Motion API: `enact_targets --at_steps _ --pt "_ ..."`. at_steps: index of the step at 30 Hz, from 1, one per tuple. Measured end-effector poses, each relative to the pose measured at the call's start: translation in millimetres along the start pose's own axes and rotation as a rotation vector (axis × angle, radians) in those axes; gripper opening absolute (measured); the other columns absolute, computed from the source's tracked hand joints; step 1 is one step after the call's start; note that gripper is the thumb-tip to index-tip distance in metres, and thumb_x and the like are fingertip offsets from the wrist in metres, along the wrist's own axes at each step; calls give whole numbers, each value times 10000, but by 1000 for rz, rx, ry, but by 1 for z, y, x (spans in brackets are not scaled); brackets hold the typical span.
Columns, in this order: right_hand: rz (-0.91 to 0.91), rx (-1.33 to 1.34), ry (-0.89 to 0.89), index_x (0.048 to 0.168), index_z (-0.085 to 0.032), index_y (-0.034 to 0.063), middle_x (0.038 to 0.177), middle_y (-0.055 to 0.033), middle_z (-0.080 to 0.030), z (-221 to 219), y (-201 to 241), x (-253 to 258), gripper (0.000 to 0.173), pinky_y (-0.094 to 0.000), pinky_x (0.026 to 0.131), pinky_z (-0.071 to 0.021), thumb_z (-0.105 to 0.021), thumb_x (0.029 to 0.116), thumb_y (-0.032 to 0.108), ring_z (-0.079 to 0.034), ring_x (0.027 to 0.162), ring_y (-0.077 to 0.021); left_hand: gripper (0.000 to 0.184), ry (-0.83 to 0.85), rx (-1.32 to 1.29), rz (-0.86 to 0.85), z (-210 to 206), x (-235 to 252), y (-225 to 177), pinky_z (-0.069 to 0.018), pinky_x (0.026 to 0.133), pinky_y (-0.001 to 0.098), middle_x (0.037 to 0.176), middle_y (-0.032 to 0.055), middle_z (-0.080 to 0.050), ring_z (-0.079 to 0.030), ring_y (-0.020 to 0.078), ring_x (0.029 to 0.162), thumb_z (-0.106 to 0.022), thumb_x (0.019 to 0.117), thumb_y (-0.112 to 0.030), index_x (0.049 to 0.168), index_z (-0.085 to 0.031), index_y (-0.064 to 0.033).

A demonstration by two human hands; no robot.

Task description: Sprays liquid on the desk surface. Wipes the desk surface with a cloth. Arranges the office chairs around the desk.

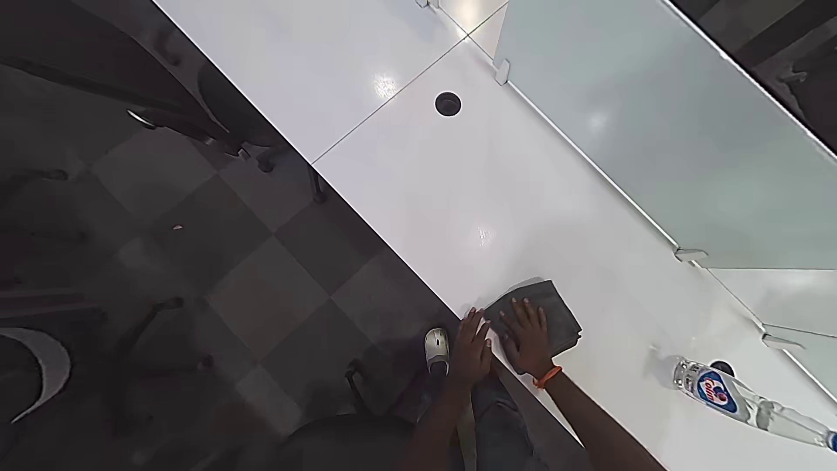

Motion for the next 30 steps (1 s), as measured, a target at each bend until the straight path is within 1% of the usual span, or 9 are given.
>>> enact_targets --at_steps 4,8,10,13,14,16,18,22,30 --pt "79 25 68 1423 -592 376 1652 -6 -371 -15 45 1 505 -695 1200 -133 -431 959 496 -227 1559 -354 452 -47 102 80 29 -30 27 -284 1244 506 1556 164 -477 -347 299 1516 -352 1067 -272 1371 -615 -66" --pt "51 61 25 1412 -608 367 1645 1 -385 -12 56 4 506 -701 1202 -126 -397 987 543 -243 1558 -325 455 -39 177 102 49 -28 38 -302 1230 524 1535 159 -507 -378 327 1497 -361 1059 -265 1343 -641 -47" --pt "-124 49 -108 1471 -563 285 1630 -73 -403 -1 55 1 596 -704 1194 -161 -392 980 577 -291 1540 -339 454 -46 195 112 60 -24 43 -298 1228 531 1525 165 -516 -386 340 1491 -357 1062 -267 1327 -653 -46" --pt "-496 66 -274 1563 -406 84 1639 -164 -355 3 47 0 958 -673 1216 -149 -464 878 752 -280 1540 -351 447 -43 204 140 73 -19 50 -290 1237 525 1525 163 -515 -377 338 1496 -368 1062 -263 1317 -659 -39" --pt "-610 62 -277 1584 -359 71 1653 -168 -325 -2 45 3 1087 -668 1222 -129 -489 815 828 -258 1550 -346 445 -34 208 142 74 -19 51 -288 1237 525 1527 159 -515 -375 335 1497 -373 1061 -266 1318 -659 -44" --pt "-767 19 -223 1608 -321 119 1679 -178 -252 -10 46 20 1243 -696 1210 -91 -504 692 939 -192 1565 -378 434 -20 224 136 72 -16 55 -290 1233 533 1529 155 -513 -371 341 1498 -386 1055 -265 1312 -661 -49" --pt "-858 -31 -152 1622 -310 214 1698 -186 -181 -16 47 37 1228 -724 1194 -61 -448 674 982 -120 1574 -409 431 -10 250 136 69 -13 60 -296 1224 548 1528 163 -511 -376 354 1493 -398 1050 -269 1312 -662 -52" --pt "-896 -108 -98 1621 -302 330 1704 -188 -154 -19 46 47 1061 -738 1180 -56 -370 754 939 -104 1574 -418 461 -12 297 149 66 -7 63 -285 1220 574 1550 200 -469 -349 378 1502 -385 1047 -291 1352 -629 -47" --pt "-892 -148 -134 1618 -310 333 1693 -194 -191 -10 29 72 954 -743 1172 -87 -353 824 859 -140 1565 -428 465 112 344 -95 41 32 32 -320 1199 539 1545 186 -484 -388 366 1482 -419 1025 -275 1400 -592 -61"
Point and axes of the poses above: each hand's wrist, its own x-axis towards the middle knuckle, its own z-axis out of the back of the hand, y = z × x, the point moved 7 cm from there along x, towards the middle knuckle
